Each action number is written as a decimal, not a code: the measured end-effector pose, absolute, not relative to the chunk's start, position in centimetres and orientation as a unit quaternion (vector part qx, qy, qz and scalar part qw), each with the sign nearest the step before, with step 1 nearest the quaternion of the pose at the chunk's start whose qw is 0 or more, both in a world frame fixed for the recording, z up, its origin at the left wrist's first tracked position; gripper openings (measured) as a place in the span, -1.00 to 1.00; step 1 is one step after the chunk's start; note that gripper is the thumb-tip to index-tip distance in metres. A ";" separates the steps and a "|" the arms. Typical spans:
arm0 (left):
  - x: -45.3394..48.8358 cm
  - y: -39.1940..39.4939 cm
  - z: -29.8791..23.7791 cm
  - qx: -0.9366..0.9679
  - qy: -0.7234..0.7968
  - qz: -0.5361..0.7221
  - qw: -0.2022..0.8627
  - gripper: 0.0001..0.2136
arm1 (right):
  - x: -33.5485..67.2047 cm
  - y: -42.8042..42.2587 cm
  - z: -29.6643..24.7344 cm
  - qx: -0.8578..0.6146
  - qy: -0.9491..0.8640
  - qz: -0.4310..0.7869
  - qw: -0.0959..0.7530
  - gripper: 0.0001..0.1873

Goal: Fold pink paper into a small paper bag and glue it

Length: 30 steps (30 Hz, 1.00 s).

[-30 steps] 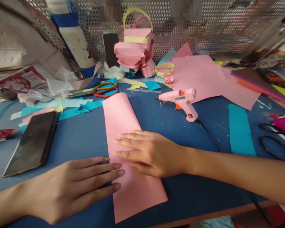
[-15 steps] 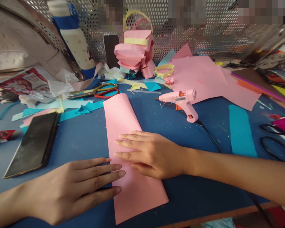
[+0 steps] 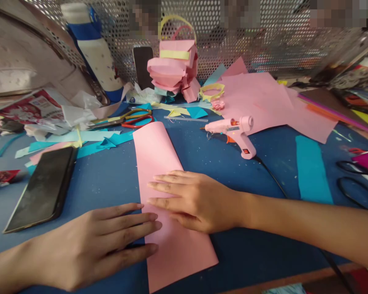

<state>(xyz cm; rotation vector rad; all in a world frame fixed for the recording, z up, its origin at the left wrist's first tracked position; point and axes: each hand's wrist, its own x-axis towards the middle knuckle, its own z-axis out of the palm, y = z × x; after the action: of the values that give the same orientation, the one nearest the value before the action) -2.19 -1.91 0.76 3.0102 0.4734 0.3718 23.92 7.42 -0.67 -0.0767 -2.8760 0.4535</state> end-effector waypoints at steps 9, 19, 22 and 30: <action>-2.2 -2.4 0.3 0.967 0.210 0.145 -0.014 -0.66 | 23.9 7.4 -0.5 -0.033 -0.982 0.154 0.106 -0.53; -2.5 -2.2 0.7 0.955 0.244 0.154 -0.066 -0.63 | 23.8 7.5 -0.3 -0.030 -0.981 0.163 0.103 -0.51; -2.5 -2.1 0.6 0.948 0.264 0.166 -0.067 -0.63 | 23.7 7.5 -0.3 -0.032 -0.982 0.161 0.090 -0.50; -2.5 -2.0 0.3 0.930 0.311 0.182 -0.068 -0.64 | 23.6 7.6 -0.1 -0.030 -0.982 0.167 0.087 -0.50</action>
<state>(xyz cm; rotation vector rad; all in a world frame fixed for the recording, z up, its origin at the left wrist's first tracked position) -2.53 -2.01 0.31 3.0554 1.0225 0.5964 23.58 7.61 -0.06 -0.0879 -2.9239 0.4972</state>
